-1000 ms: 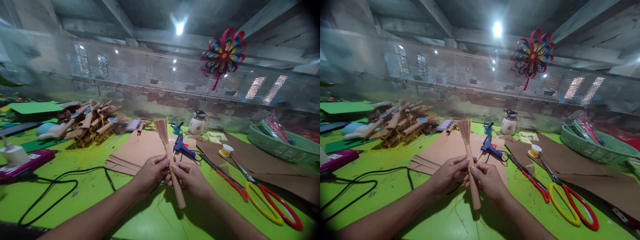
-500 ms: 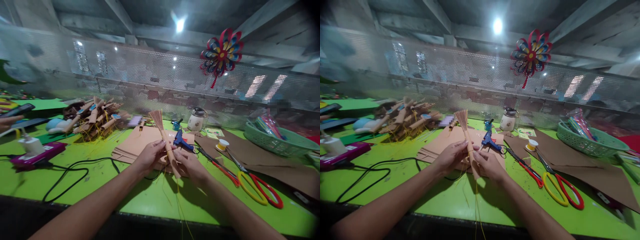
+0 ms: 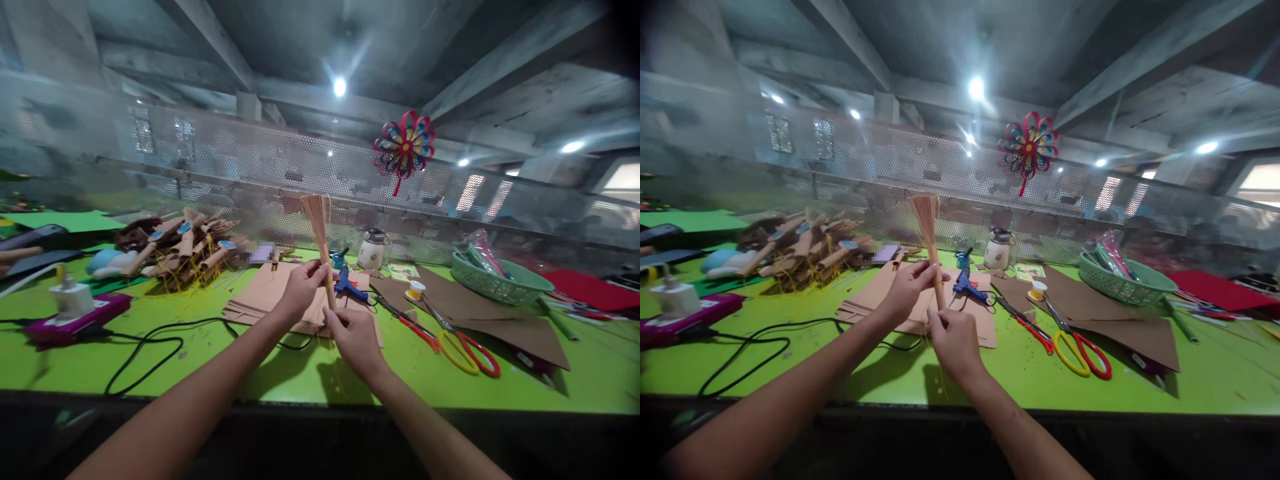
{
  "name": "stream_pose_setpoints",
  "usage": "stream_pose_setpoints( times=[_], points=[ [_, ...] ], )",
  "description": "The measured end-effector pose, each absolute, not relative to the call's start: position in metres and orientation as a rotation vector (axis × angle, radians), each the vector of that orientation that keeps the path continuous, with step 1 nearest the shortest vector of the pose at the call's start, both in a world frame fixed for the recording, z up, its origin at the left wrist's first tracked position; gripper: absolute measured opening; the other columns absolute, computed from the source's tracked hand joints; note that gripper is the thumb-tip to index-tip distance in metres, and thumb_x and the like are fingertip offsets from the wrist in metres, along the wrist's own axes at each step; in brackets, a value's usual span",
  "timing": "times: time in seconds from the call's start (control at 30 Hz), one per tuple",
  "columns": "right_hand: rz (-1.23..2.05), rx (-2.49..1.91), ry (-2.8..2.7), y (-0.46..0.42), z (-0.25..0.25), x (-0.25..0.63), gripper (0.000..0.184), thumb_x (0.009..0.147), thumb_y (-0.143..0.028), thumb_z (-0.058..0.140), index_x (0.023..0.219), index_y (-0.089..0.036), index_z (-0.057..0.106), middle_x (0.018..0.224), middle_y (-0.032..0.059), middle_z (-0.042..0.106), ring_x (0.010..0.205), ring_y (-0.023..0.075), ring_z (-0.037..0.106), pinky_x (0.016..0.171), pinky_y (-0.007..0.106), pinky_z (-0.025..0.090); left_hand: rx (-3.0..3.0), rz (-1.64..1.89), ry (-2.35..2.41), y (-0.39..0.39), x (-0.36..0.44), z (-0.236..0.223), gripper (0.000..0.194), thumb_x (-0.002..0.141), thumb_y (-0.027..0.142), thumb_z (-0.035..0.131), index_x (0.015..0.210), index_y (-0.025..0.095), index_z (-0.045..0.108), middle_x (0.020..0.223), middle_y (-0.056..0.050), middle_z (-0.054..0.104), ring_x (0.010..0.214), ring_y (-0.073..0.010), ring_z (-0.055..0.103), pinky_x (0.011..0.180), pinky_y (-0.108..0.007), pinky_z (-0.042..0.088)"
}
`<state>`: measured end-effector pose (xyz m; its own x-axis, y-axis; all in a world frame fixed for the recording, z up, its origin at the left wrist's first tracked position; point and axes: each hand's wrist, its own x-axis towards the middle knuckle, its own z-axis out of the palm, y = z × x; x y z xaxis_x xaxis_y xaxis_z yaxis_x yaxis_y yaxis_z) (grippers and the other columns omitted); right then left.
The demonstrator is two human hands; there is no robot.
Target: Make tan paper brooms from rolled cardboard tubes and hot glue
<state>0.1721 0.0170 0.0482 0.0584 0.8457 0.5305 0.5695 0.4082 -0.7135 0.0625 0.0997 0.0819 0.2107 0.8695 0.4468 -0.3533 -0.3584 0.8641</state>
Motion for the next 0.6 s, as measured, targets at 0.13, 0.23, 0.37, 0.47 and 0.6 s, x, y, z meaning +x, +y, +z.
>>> stream_pose_setpoints(
  times=[0.13, 0.23, 0.37, 0.47, 0.6],
  points=[
    [0.5, -1.321, -1.448, 0.043, 0.049, 0.159, 0.031, 0.074, -0.034, 0.056, 0.048, -0.017, 0.059, 0.041, -0.0014, 0.048, 0.043, 0.0123, 0.042, 0.047, 0.024, 0.031, 1.473, 1.461, 0.528, 0.094, 0.07, 0.085, 0.026, 0.074, 0.036, 0.066, 0.087, 0.013, 0.064, 0.076, -0.006, 0.069, 0.076, -0.0206, 0.066, 0.073, -0.033, 0.054],
    [0.577, -1.313, -1.387, 0.056, 0.049, 0.153, 0.026, 0.072, -0.026, 0.051, 0.047, -0.017, 0.057, 0.037, -0.0026, 0.046, 0.038, 0.0113, 0.041, 0.043, 0.023, 0.032, 1.53, 1.49, 0.51, 0.096, 0.07, 0.083, 0.026, 0.076, 0.036, 0.064, 0.09, 0.014, 0.063, 0.081, -0.006, 0.07, 0.08, -0.0214, 0.067, 0.074, -0.033, 0.054],
    [0.656, -1.262, -1.366, 0.051, 0.043, 0.153, 0.028, 0.074, -0.033, 0.051, 0.053, -0.015, 0.059, 0.04, -0.0029, 0.047, 0.04, 0.0101, 0.041, 0.043, 0.021, 0.033, 1.49, 1.483, 0.483, 0.106, 0.064, 0.078, 0.028, 0.081, 0.038, 0.059, 0.094, 0.014, 0.062, 0.083, -0.008, 0.07, 0.081, -0.0209, 0.067, 0.076, -0.033, 0.054],
    [0.749, -1.269, -1.352, 0.045, 0.036, 0.158, 0.036, 0.075, -0.045, 0.055, 0.061, -0.013, 0.062, 0.044, -0.0013, 0.051, 0.04, 0.01, 0.041, 0.042, 0.022, 0.033, 1.403, 1.469, 0.448, 0.112, 0.059, 0.077, 0.03, 0.082, 0.038, 0.058, 0.096, 0.012, 0.06, 0.081, -0.008, 0.07, 0.08, -0.0206, 0.067, 0.076, -0.034, 0.054],
    [0.662, -1.303, -1.497, 0.05, 0.026, 0.162, 0.039, 0.078, -0.046, 0.054, 0.062, -0.013, 0.066, 0.047, 0.0016, 0.054, 0.045, 0.0124, 0.046, 0.047, 0.023, 0.036, 1.342, 1.507, 0.477, 0.114, 0.058, 0.075, 0.029, 0.081, 0.038, 0.06, 0.094, 0.012, 0.059, 0.082, -0.008, 0.07, 0.078, -0.0202, 0.067, 0.075, -0.034, 0.054]
  ],
)
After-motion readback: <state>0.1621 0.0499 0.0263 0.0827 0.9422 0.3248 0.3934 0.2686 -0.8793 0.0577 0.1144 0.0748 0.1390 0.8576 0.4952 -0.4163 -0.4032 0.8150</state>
